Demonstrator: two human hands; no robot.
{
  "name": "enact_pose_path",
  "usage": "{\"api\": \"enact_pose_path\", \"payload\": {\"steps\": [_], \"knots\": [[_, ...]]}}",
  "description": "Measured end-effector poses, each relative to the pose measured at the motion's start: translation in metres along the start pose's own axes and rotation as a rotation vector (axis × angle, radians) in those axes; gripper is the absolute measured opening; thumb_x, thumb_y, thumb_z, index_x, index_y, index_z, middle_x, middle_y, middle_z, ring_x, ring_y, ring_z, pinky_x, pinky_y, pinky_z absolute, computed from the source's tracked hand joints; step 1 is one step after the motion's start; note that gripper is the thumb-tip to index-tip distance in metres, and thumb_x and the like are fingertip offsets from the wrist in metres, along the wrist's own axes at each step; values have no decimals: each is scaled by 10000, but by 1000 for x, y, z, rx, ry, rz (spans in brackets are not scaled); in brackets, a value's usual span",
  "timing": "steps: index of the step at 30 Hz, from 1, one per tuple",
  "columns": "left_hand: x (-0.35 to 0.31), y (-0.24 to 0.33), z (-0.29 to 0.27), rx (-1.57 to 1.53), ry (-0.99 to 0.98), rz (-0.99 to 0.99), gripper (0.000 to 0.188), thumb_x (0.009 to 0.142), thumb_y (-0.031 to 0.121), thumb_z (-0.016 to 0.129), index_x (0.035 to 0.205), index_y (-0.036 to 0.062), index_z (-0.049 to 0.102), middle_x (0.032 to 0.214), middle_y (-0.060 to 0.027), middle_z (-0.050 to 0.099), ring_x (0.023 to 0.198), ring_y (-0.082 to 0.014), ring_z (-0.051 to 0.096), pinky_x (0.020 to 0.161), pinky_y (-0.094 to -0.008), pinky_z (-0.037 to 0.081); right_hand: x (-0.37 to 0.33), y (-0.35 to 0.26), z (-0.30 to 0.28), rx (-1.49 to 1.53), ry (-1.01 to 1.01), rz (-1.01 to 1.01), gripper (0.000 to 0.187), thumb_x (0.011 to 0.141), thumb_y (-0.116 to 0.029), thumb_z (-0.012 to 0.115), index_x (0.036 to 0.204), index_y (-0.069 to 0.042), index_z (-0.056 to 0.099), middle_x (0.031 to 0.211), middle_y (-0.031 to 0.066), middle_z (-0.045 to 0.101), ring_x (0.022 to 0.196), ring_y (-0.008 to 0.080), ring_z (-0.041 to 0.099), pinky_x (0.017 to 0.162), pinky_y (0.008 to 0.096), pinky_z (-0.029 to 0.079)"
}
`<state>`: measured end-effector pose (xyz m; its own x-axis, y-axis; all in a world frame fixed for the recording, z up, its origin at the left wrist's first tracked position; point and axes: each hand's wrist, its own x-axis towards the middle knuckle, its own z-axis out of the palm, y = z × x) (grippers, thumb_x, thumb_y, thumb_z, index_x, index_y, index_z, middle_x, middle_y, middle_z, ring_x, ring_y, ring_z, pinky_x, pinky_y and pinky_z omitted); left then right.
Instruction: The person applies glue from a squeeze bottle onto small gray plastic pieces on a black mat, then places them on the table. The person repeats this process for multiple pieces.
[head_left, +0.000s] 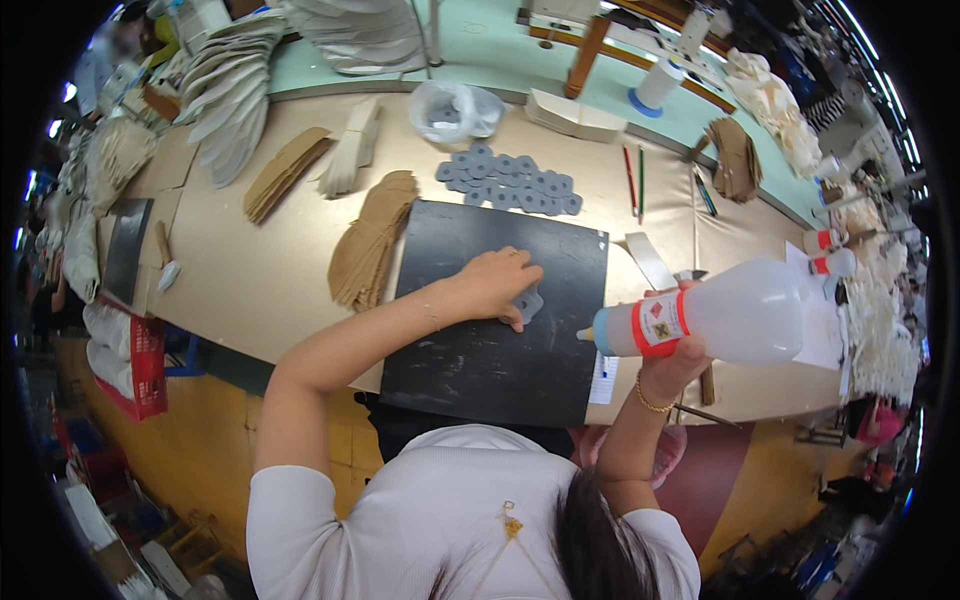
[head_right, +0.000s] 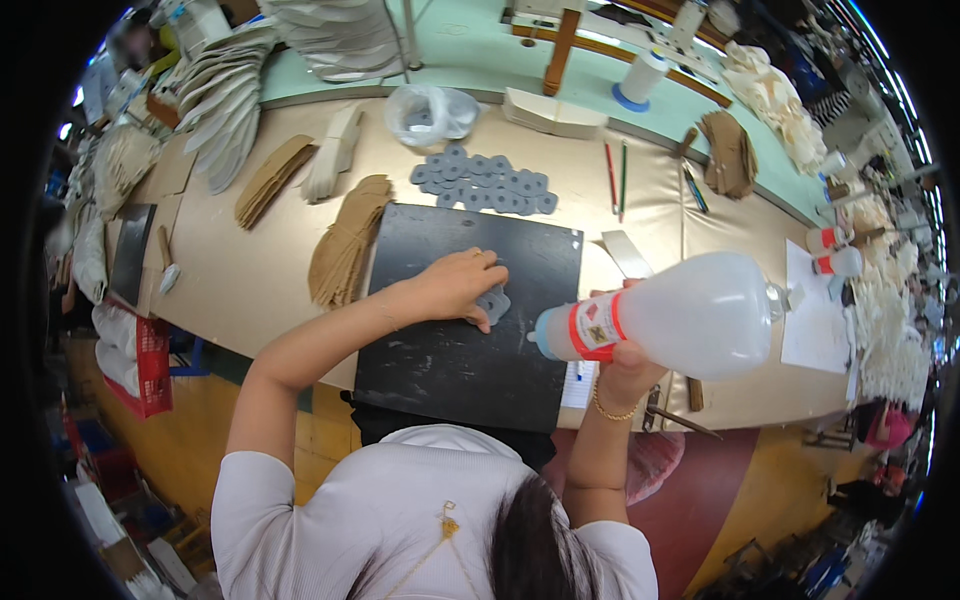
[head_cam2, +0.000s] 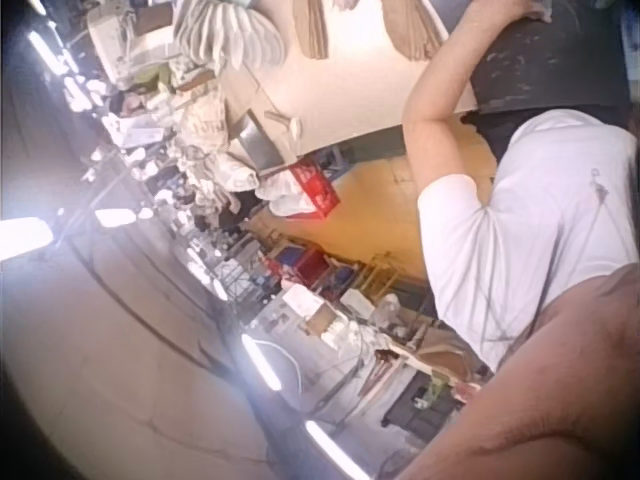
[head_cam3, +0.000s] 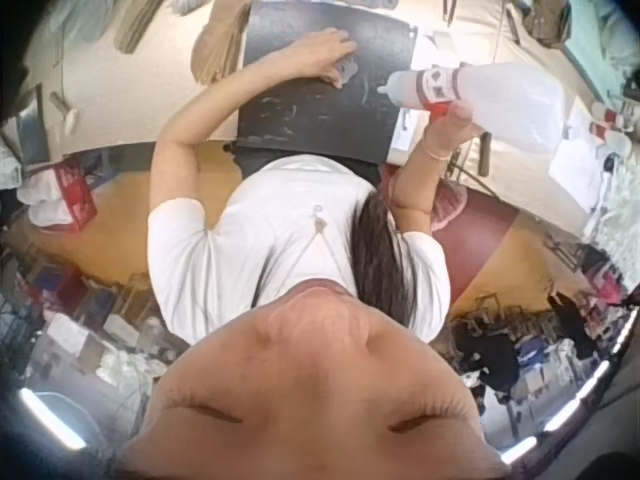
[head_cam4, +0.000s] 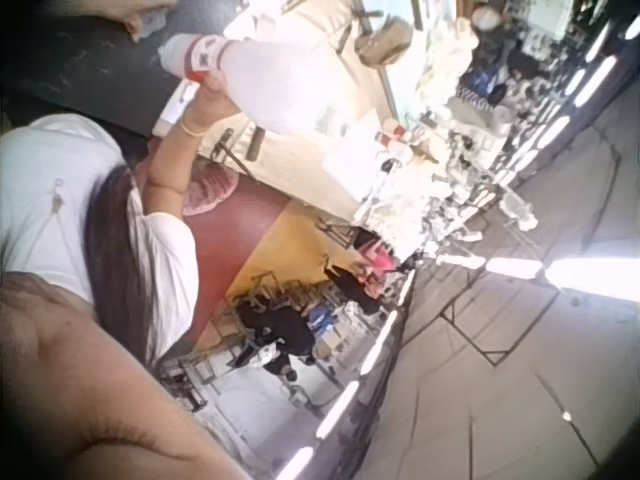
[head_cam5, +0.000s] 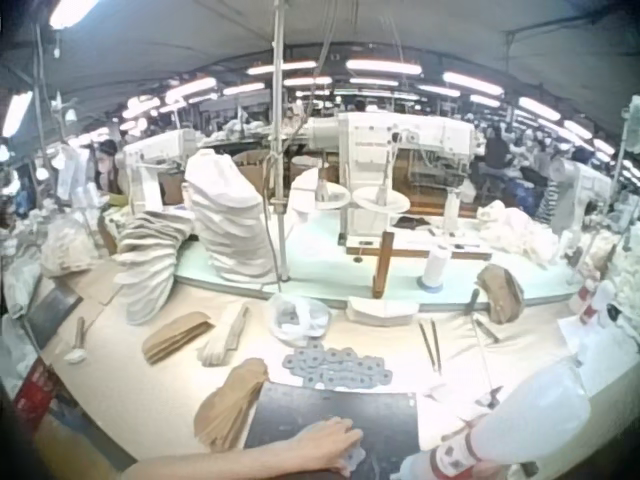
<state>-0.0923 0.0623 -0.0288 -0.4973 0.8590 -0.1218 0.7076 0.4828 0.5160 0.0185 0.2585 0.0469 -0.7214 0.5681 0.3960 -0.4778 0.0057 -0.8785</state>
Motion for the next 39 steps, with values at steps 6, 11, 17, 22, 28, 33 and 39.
{"api": "enact_pose_path", "payload": {"steps": [6, 11, 17, 22, 28, 33, 39], "knots": [[-12, 13, 12, -154, 102, 27, 452, 647, 228, 765, 961, 48, 495, 902, -111, 557, 934, -314, 549, 787, -410, 445, -5, 0, 5, 4, -55, 18, 745, 723, -528, 678, 1161, 17, 421, 1046, 140, 520, 777, 252, 630, 661, 352, 566], [-30, 24, 5, 69, 228, -24, 308, 729, 167, 689, 924, 41, 487, 891, -127, 561, 839, -296, 607, 646, -381, 507, -6, 1, 11, 19, -94, 51, 742, 732, -542, 664, 1156, 14, 417, 1036, 134, 517, 777, 249, 628, 659, 353, 561], [-41, 18, 11, 270, 248, -123, 268, 781, 211, 635, 939, 44, 497, 918, -155, 549, 742, -279, 638, 541, -356, 528, -14, 39, 5, 220, -159, 387, 698, 784, -614, 561, 1091, 8, 479, 892, 150, 591, 774, 259, 627, 665, 348, 536], [-53, 14, 7, 159, 239, -212, 254, 806, 217, 613, 943, 50, 479, 924, -162, 535, 686, -299, 645, 528, -371, 521, -38, 71, 8, 417, -259, 781, 685, 838, -625, 454, 1086, 10, 516, 975, 199, 615, 885, 303, 605, 833, 397, 485], [-64, 6, 16, 311, 592, -60, 204, 809, 223, 578, 906, 90, 457, 885, -129, 523, 627, -245, 635, 472, -349, 500, -44, 84, 24, 543, -363, 727, 765, 845, -632, 429, 1262, 8, 389, 1266, 179, 476, 1218, 297, 423, 1044, 403, 308], [-77, 7, 30, 299, 482, -171, 218, 803, 179, 554, 971, 74, 461, 954, -166, 524, 622, -266, 639, 480, -359, 503, -61, 84, 49, 505, -351, 828, 867, 854, -634, 403, 1402, -7, 162, 1365, 179, 391, 1287, 295, 350, 1080, 395, 243], [-82, 0, 38, 198, 518, -229, 241, 799, 142, 527, 1010, 50, 456, 973, -198, 513, 617, -293, 642, 492, -376, 511, -80, 89, 63, 561, -462, 886, 880, 850, -659, 369, 1397, 3, 178, 1381, 182, 371, 1315, 288, 301, 1090, 396, 206]]}}
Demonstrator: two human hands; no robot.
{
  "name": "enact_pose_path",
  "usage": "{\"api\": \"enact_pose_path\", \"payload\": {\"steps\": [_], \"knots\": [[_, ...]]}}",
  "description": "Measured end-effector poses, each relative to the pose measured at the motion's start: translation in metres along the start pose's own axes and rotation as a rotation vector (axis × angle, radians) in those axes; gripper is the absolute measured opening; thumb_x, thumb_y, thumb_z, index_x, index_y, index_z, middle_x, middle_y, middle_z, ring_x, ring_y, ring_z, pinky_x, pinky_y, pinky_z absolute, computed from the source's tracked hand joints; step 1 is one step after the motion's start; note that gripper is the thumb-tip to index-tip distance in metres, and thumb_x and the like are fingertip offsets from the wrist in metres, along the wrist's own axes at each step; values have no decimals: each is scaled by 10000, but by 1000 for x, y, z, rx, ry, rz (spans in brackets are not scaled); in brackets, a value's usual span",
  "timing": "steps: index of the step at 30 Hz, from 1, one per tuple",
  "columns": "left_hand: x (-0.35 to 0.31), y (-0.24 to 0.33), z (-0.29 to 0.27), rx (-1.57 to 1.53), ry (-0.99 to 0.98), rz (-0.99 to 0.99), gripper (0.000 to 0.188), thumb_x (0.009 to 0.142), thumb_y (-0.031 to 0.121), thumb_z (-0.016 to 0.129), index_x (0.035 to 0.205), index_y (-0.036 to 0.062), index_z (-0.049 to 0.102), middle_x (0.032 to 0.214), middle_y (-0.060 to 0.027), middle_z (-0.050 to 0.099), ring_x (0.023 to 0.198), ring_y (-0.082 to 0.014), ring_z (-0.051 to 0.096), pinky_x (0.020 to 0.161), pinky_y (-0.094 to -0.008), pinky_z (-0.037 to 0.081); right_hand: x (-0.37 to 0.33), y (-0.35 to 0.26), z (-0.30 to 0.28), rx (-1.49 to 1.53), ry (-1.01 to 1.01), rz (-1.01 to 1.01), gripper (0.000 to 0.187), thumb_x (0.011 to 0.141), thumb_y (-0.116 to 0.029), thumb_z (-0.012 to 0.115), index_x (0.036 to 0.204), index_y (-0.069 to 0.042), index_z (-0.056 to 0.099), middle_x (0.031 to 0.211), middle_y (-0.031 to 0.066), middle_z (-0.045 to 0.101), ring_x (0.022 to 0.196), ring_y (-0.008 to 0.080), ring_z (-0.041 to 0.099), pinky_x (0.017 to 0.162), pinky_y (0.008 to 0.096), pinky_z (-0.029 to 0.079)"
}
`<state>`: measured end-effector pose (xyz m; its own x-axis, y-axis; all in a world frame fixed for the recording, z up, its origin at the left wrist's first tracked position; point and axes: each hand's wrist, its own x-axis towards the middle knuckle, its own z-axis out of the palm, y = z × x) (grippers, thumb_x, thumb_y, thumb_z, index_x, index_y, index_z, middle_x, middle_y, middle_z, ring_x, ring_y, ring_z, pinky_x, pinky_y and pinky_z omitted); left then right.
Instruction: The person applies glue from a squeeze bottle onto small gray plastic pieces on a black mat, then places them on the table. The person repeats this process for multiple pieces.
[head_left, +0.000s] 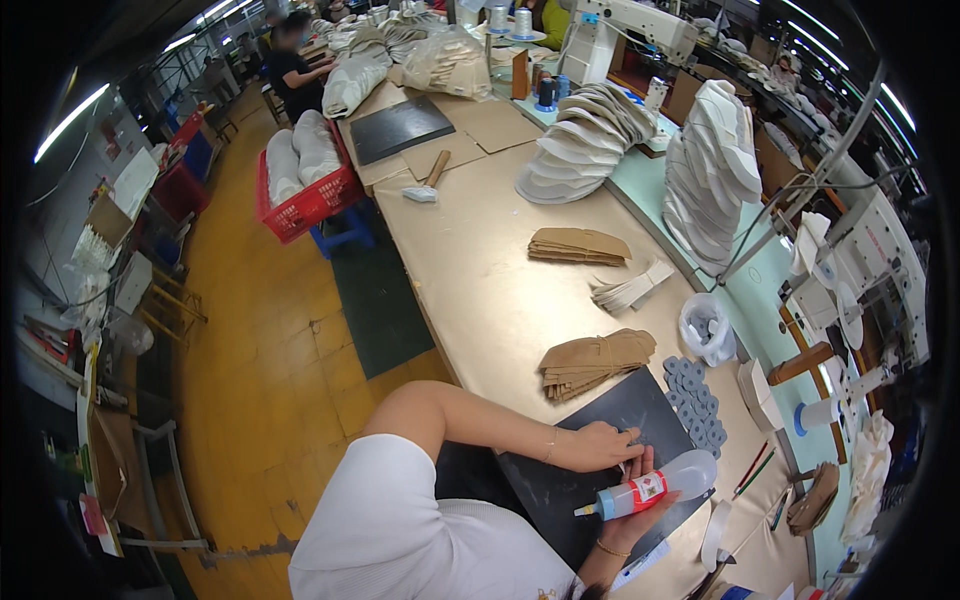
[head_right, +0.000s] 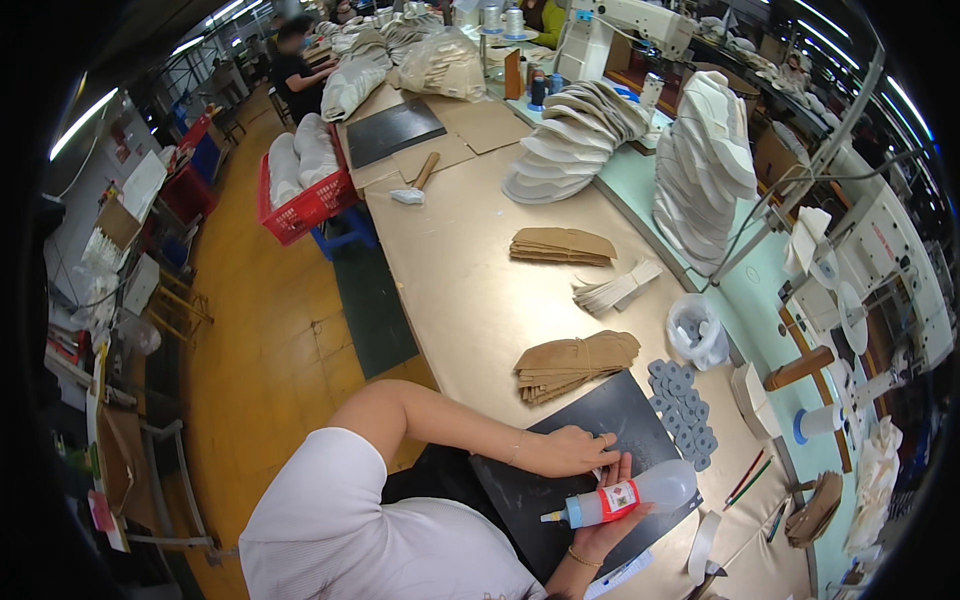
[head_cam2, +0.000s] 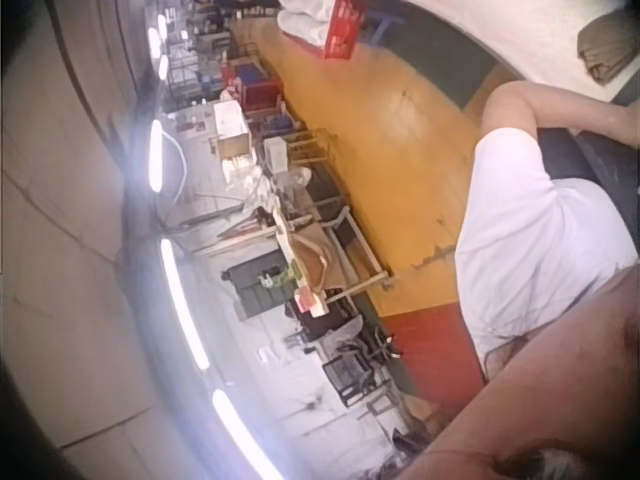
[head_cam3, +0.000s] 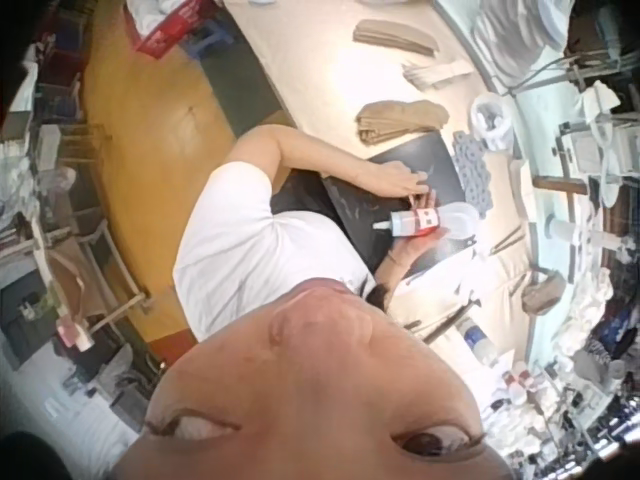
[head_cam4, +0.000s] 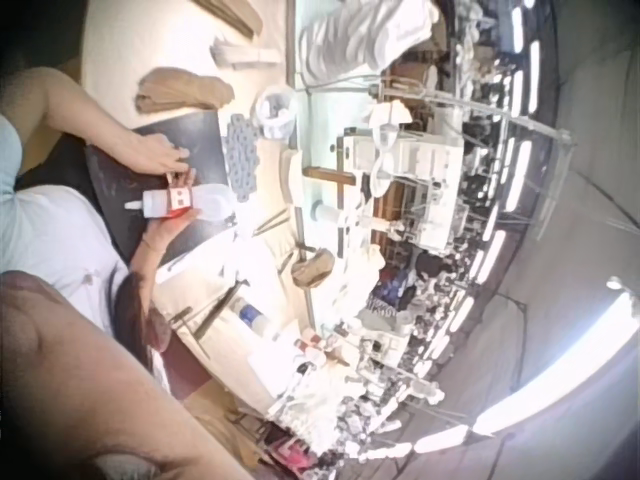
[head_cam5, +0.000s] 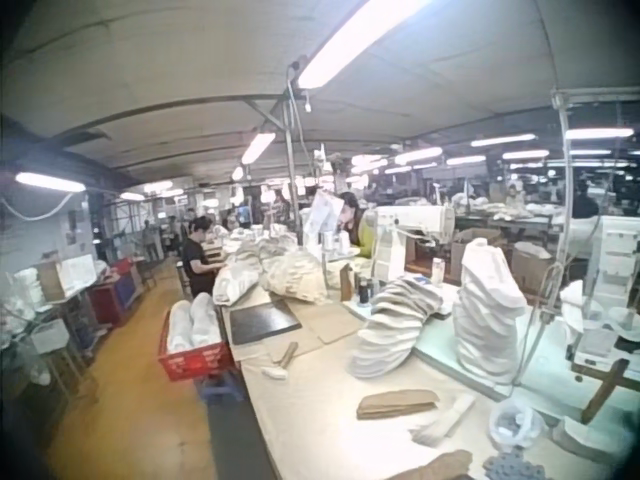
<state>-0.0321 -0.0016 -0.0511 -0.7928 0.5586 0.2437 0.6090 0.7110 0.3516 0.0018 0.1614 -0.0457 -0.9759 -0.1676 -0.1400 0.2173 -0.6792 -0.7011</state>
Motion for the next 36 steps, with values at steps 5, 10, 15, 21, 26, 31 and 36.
{"api": "enact_pose_path", "payload": {"steps": [5, 10, 15, 21, 26, 31, 36], "knots": [[3, 2, 4, 45, -4, -67, 239, 793, 161, 543, 1006, 66, 493, 978, -163, 519, 729, -265, 619, 587, -366, 469, 4, -2, 6, -34, 26, -34, 893, 854, -657, 357, 1395, 24, 156, 1394, 207, 339, 1321, 307, 280, 1105, 403, 188], [5, 6, 7, 131, 54, -38, 326, 734, 251, 633, 995, 87, 526, 982, -109, 523, 846, -231, 537, 698, -322, 366, 6, -3, 7, 17, 31, 0, 882, 863, -641, 358, 1398, 25, 141, 1383, 231, 343, 1311, 325, 294, 1102, 405, 206], [8, -10, 17, -152, 127, -38, 328, 733, 260, 675, 954, 65, 531, 921, -135, 558, 823, -234, 565, 678, -342, 422, 10, -6, 4, -11, 12, 23, 895, 848, -650, 389, 1394, 18, 149, 1373, 232, 358, 1284, 325, 343, 1081, 404, 250], [20, -4, -18, -1700, 5, -690, 97, 819, 117, 600, 863, 45, 552, 808, -95, 612, 674, -163, 610, 510, -265, 496, 10, -32, 2, 31, 54, -55, 859, 848, -654, 388, 1356, 19, 219, 1304, 225, 437, 1248, 334, 389, 1061, 424, 283], [20, 1, -19, -2353, 83, -903, 125, 816, 71, 589, 936, 78, 553, 902, -67, 598, 790, -155, 618, 610, -219, 543, 8, -46, 3, 61, 97, -119, 745, 874, -598, 411, 1294, 10, 318, 1210, 207, 507, 1185, 332, 458, 1002, 440, 368], [16, -8, -2, -2502, 14, -898, 219, 818, 29, 561, 1020, 111, 534, 907, -46, 581, 783, -177, 605, 654, -253, 539, 7, -54, -7, 50, 121, -140, 638, 873, -581, 439, 1163, -13, 456, 1122, 168, 569, 1078, 309, 534, 945, 434, 426], [19, 7, -13, -2494, 123, -1082, 265, 813, 6, 563, 1052, 113, 529, 972, -47, 563, 747, -168, 575, 576, -244, 487, 2, -58, -7, 23, 219, -155, 603, 872, -573, 454, 1080, -10, 512, 1038, 141, 597, 982, 272, 574, 893, 410, 463]]}}
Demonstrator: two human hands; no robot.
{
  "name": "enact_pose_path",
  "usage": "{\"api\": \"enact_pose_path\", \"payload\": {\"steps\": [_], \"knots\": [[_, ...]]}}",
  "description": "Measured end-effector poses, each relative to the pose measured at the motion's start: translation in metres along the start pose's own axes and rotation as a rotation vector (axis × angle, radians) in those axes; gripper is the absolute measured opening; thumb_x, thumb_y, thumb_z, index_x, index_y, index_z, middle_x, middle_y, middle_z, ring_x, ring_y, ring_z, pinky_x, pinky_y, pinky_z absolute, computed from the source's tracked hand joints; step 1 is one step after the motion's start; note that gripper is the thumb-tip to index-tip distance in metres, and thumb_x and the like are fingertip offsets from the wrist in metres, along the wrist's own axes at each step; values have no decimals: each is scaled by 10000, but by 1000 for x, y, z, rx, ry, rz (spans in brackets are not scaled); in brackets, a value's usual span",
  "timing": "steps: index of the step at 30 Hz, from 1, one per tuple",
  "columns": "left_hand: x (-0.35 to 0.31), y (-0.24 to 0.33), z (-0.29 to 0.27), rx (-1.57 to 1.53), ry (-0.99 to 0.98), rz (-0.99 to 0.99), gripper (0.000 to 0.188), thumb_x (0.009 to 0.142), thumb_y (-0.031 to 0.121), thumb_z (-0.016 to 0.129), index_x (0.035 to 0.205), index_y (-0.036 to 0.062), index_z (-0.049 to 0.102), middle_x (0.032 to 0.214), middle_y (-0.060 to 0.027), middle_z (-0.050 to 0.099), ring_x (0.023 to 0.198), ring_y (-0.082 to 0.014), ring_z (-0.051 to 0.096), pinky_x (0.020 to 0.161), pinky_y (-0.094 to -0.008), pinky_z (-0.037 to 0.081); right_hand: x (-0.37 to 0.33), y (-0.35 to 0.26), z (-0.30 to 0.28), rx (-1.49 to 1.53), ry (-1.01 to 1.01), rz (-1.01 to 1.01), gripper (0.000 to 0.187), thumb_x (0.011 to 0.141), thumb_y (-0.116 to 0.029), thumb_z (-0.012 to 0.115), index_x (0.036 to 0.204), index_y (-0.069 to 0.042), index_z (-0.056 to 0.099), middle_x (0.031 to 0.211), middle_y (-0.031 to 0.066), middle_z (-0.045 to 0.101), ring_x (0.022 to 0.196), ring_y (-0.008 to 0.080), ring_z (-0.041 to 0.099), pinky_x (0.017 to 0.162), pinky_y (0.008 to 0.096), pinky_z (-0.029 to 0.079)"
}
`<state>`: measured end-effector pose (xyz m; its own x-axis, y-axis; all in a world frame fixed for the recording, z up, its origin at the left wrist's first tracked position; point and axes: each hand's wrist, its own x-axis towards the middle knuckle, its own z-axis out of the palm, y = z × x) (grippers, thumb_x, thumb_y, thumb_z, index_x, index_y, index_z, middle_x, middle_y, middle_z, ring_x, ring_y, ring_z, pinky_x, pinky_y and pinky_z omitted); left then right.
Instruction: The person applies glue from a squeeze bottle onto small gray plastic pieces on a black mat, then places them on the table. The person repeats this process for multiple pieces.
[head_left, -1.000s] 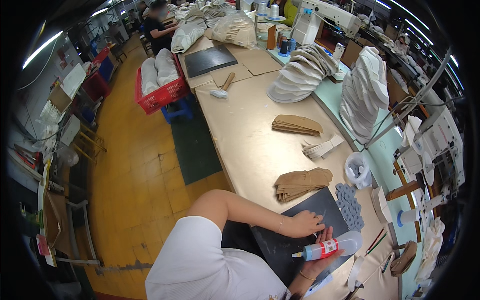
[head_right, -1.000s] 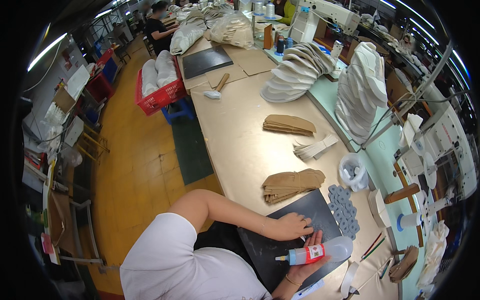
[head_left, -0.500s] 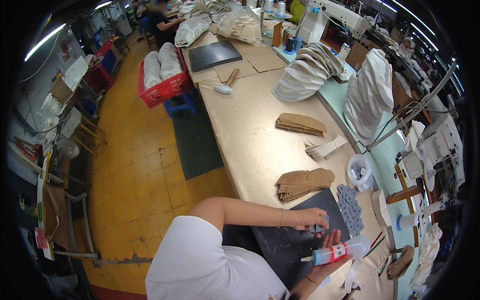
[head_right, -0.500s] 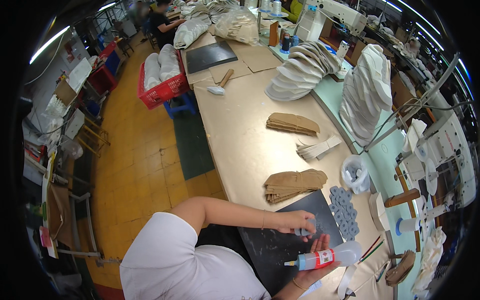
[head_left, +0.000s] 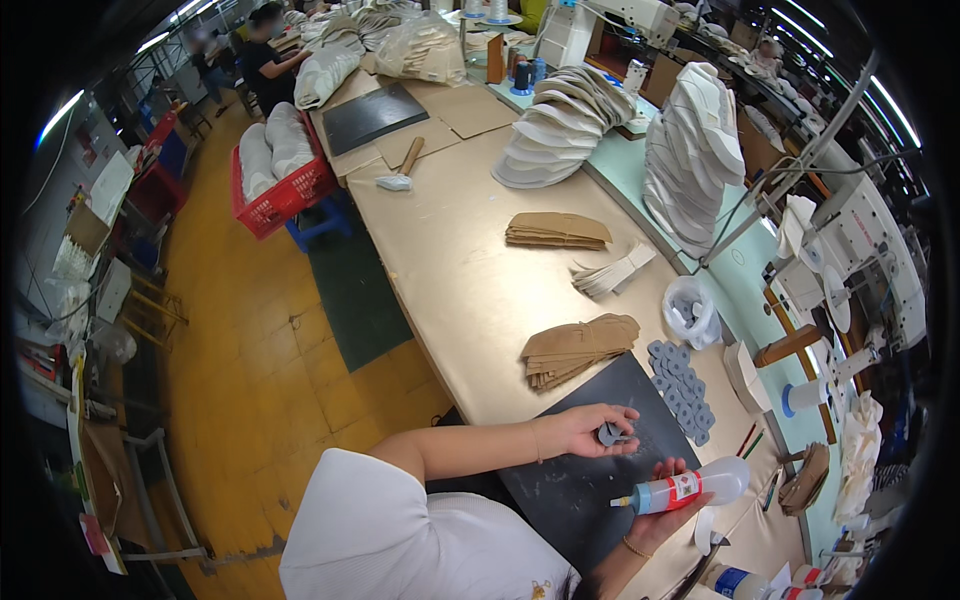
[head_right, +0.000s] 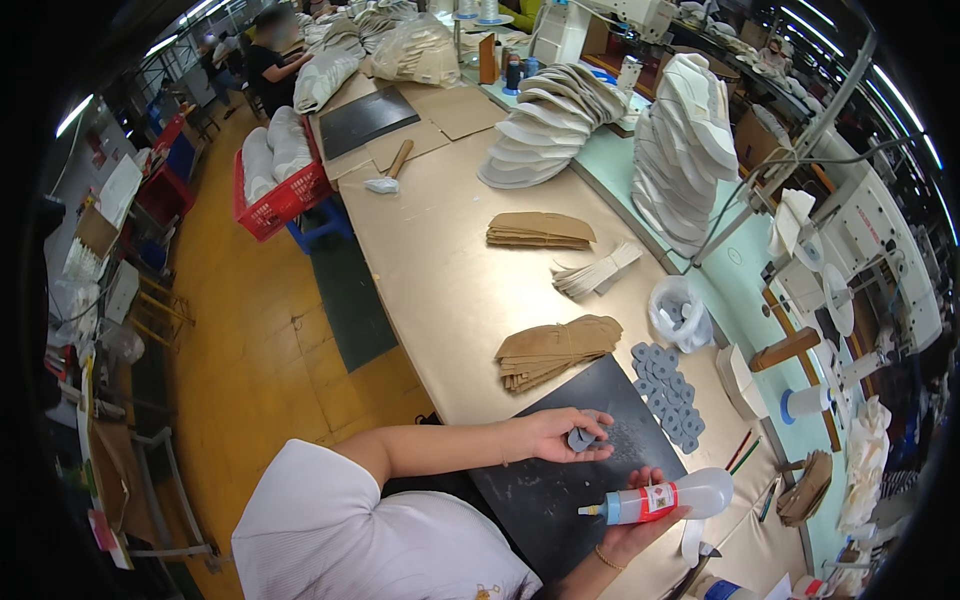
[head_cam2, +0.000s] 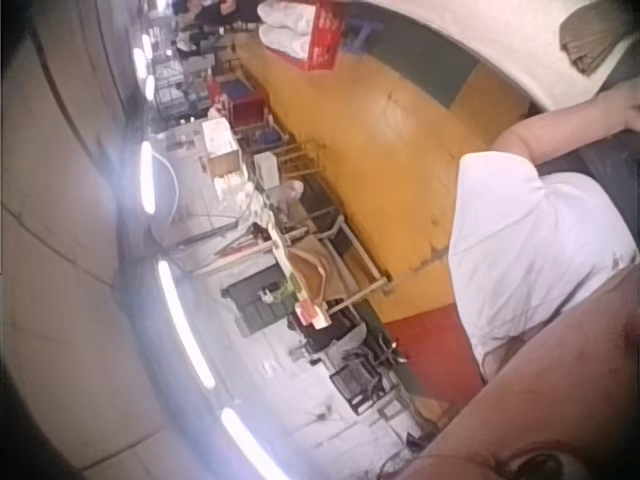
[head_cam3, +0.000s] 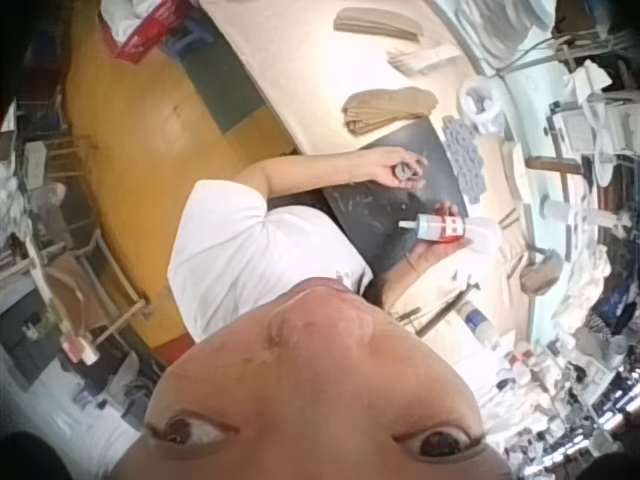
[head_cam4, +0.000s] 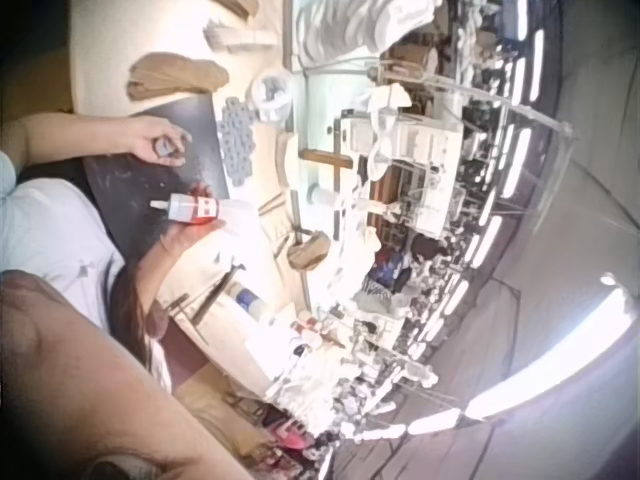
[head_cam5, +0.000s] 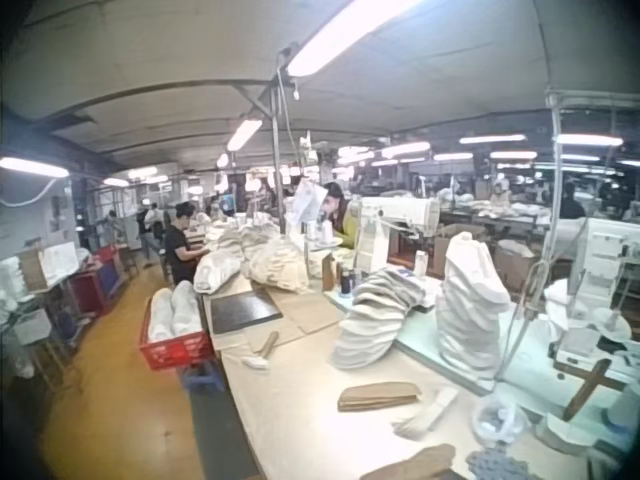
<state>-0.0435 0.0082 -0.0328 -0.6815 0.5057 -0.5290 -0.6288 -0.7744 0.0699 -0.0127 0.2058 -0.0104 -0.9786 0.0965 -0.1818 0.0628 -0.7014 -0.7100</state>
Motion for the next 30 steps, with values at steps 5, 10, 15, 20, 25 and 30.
{"api": "enact_pose_path", "payload": {"steps": [5, 10, 15, 20, 25, 30], "knots": [[-7, 10, 0, 193, -88, 40, 315, 822, 11, 557, 1116, 117, 518, 995, -66, 557, 793, -179, 563, 585, -253, 471, -3, -5, 8, -19, 67, -3, 611, 875, -567, 455, 1088, 4, 500, 995, 130, 606, 893, 247, 607, 856, 399, 487], [-18, 15, 8, 102, -324, 30, 308, 870, 110, 546, 1173, 128, 495, 995, -62, 558, 804, -182, 565, 639, -261, 475, -2, -6, 4, -27, 89, -29, 613, 878, -563, 451, 1097, 8, 488, 985, 129, 605, 859, 244, 615, 844, 393, 495], [-23, 16, 13, 141, -363, 18, 277, 935, 200, 478, 1197, 109, 489, 965, -79, 560, 793, -179, 571, 625, -270, 486, 0, -6, -2, -19, 75, -27, 604, 882, -555, 449, 1110, 4, 469, 998, 134, 596, 861, 244, 614, 845, 398, 496], [-18, 18, 9, 137, -337, -20, 290, 948, 213, 443, 1200, 77, 490, 1061, -157, 573, 923, -272, 608, 719, -310, 550, -1, -7, -8, 39, 29, -27, 582, 897, -531, 437, 1132, 1, 452, 1038, 158, 581, 899, 256, 603, 862, 415, 487], [-22, 14, 18, 52, -348, 6, 360, 912, 118, 487, 1252, 10, 438, 1201, -240, 500, 1126, -387, 510, 885, -371, 521, 3, -8, -15, 78, 30, 1, 602, 887, -544, 445, 1135, 5, 456, 1060, 172, 576, 924, 294, 598, 889, 444, 472], [-26, 10, 25, 212, -362, -1, 449, 904, 60, 487, 1321, -11, 337, 1257, -251, 446, 1168, -383, 475, 925, -370, 502, 0, -19, -3, 28, 65, -62, 599, 884, -548, 449, 1127, -1, 461, 1045, 183, 578, 876, 288, 613, 849, 453, 493]]}}
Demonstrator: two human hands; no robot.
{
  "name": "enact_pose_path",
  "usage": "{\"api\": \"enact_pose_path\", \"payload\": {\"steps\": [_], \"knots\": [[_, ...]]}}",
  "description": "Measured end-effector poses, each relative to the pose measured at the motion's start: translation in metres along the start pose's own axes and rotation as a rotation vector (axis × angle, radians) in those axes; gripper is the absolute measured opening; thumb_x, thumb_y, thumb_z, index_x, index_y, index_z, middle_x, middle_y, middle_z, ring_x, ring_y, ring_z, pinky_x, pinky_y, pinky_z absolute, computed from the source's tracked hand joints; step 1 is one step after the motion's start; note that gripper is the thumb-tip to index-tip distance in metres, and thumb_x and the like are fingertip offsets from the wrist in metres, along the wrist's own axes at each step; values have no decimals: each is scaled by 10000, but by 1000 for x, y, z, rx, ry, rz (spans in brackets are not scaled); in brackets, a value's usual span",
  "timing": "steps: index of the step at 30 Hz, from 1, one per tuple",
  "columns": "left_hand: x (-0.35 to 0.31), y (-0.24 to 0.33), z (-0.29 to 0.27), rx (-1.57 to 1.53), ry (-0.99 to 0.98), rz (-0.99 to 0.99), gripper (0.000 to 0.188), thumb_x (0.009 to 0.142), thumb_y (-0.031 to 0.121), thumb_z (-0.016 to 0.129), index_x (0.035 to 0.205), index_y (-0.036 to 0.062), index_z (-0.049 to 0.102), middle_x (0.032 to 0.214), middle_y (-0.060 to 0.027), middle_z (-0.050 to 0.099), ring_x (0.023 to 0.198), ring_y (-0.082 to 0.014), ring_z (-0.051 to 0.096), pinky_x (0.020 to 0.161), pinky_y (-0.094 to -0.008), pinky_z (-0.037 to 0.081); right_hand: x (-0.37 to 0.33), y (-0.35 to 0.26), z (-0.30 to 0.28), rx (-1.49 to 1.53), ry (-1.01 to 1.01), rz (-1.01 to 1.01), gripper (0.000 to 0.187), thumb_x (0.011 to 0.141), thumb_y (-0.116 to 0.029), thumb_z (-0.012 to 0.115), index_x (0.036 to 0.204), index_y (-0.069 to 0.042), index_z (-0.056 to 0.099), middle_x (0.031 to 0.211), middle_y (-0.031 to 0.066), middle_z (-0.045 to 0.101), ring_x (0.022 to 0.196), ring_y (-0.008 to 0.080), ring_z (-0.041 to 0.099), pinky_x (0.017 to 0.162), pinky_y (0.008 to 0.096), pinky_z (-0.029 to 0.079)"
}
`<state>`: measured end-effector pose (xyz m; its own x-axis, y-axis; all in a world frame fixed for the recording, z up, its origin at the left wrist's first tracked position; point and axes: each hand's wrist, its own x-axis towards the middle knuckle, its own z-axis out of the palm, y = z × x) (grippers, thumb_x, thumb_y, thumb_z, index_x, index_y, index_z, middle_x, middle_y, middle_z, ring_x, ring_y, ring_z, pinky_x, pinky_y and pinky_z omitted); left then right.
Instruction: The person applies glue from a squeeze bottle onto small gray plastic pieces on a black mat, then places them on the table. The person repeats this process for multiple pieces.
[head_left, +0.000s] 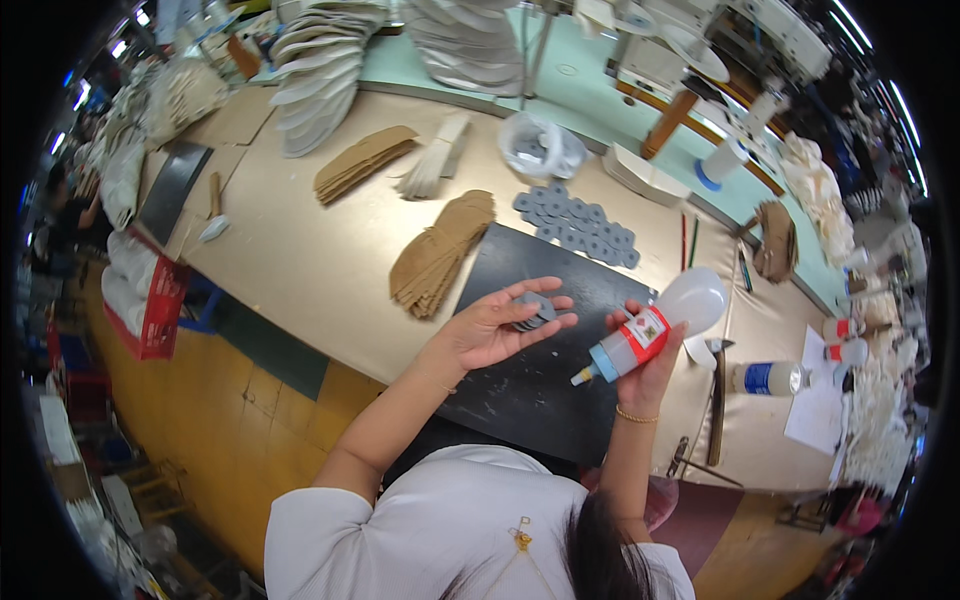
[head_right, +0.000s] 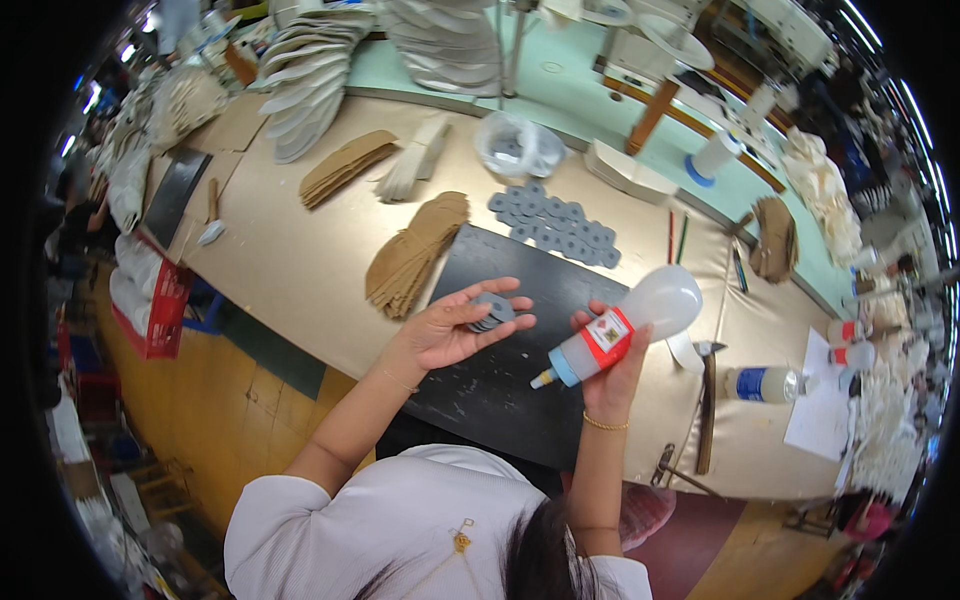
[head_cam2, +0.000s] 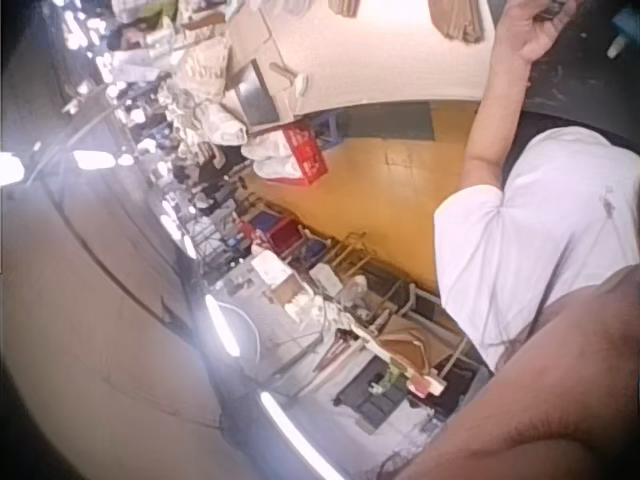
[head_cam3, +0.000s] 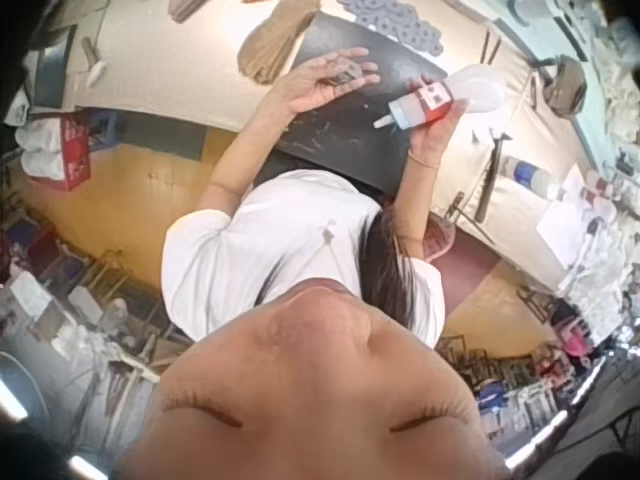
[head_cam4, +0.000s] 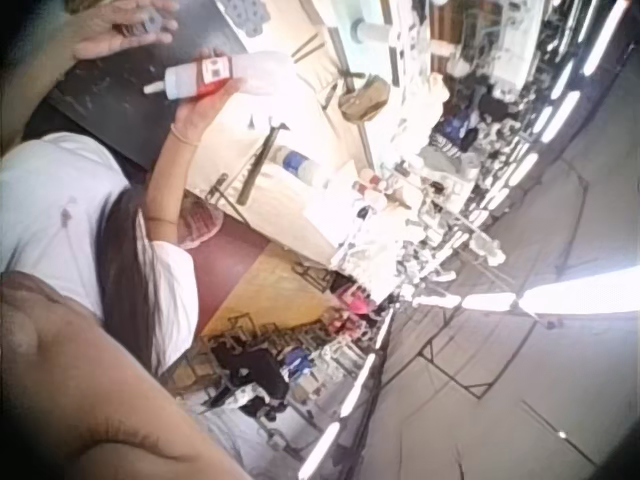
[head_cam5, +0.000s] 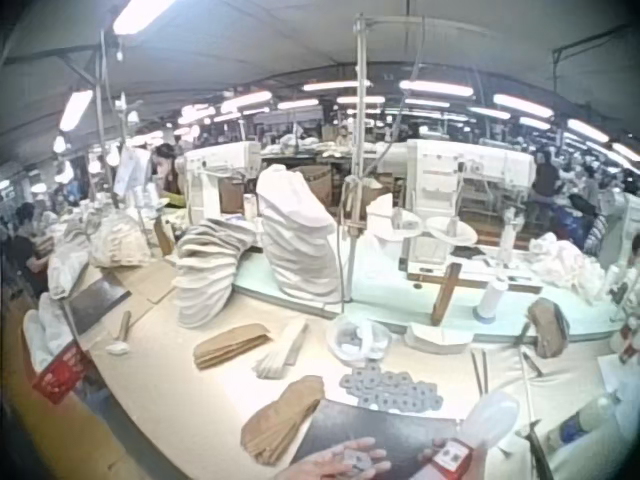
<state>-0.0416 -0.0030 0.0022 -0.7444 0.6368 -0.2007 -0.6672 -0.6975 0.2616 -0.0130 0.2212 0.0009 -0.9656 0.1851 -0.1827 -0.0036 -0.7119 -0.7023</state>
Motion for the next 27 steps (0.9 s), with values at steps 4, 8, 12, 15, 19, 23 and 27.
{"api": "enact_pose_path", "payload": {"steps": [4, 8, 12, 15, 19, 23, 27], "knots": [[1, 2, 4, 32, -24, -31, 463, 917, 66, 464, 1344, -7, 300, 1274, -270, 420, 1162, -378, 483, 914, -355, 510, 0, -7, 6, -25, 19, -34, 622, 876, -562, 451, 1111, 14, 458, 1036, 183, 572, 859, 277, 614, 855, 448, 494], [0, 0, 4, 29, 7, -33, 411, 916, 65, 463, 1302, -16, 346, 1278, -278, 416, 1148, -376, 496, 899, -357, 519, 0, -14, 14, -52, 13, -86, 640, 863, -592, 445, 1097, 3, 466, 1009, 170, 584, 848, 267, 614, 836, 437, 498], [1, -3, 3, 116, 69, -25, 332, 901, 43, 491, 1217, -35, 427, 1238, -261, 469, 1109, -347, 537, 862, -345, 540, 3, -24, 20, -59, -34, -168, 696, 825, -657, 436, 1104, -19, 467, 995, 149, 592, 860, 258, 616, 795, 401, 505], [-3, -4, 12, 307, 156, -27, 313, 876, 39, 544, 1171, -38, 469, 1108, -213, 566, 981, -293, 616, 783, -315, 573, 9, -32, 25, -27, -46, -239, 734, 782, -710, 434, 1080, -41, 480, 952, 133, 596, 849, 251, 614, 765, 367, 503], [-4, -6, 11, 435, 179, -42, 339, 845, 54, 603, 1153, -23, 483, 953, -155, 612, 823, -242, 655, 684, -284, 592, 11, -40, 31, -37, -71, -317, 740, 753, -719, 473, 1069, -49, 487, 926, 122, 595, 825, 242, 616, 761, 356, 507], [-2, -9, 21, 448, 268, -52, 326, 832, 63, 627, 1123, -9, 498, 912, -131, 613, 752, -208, 653, 583, -252, 577, 11, -45, 34, -62, -110, -330, 755, 741, -723, 489, 1072, -44, 485, 918, 120, 595, 817, 238, 617, 756, 357, 510], [-1, -9, 27, 371, 259, -80, 289, 832, 53, 619, 1094, 3, 507, 877, -111, 602, 738, -182, 643, 546, -237, 562, 10, -46, 36, -85, -116, -335, 770, 733, -726, 498, 1076, -37, 483, 901, 117, 592, 818, 235, 617, 759, 357, 510]]}}
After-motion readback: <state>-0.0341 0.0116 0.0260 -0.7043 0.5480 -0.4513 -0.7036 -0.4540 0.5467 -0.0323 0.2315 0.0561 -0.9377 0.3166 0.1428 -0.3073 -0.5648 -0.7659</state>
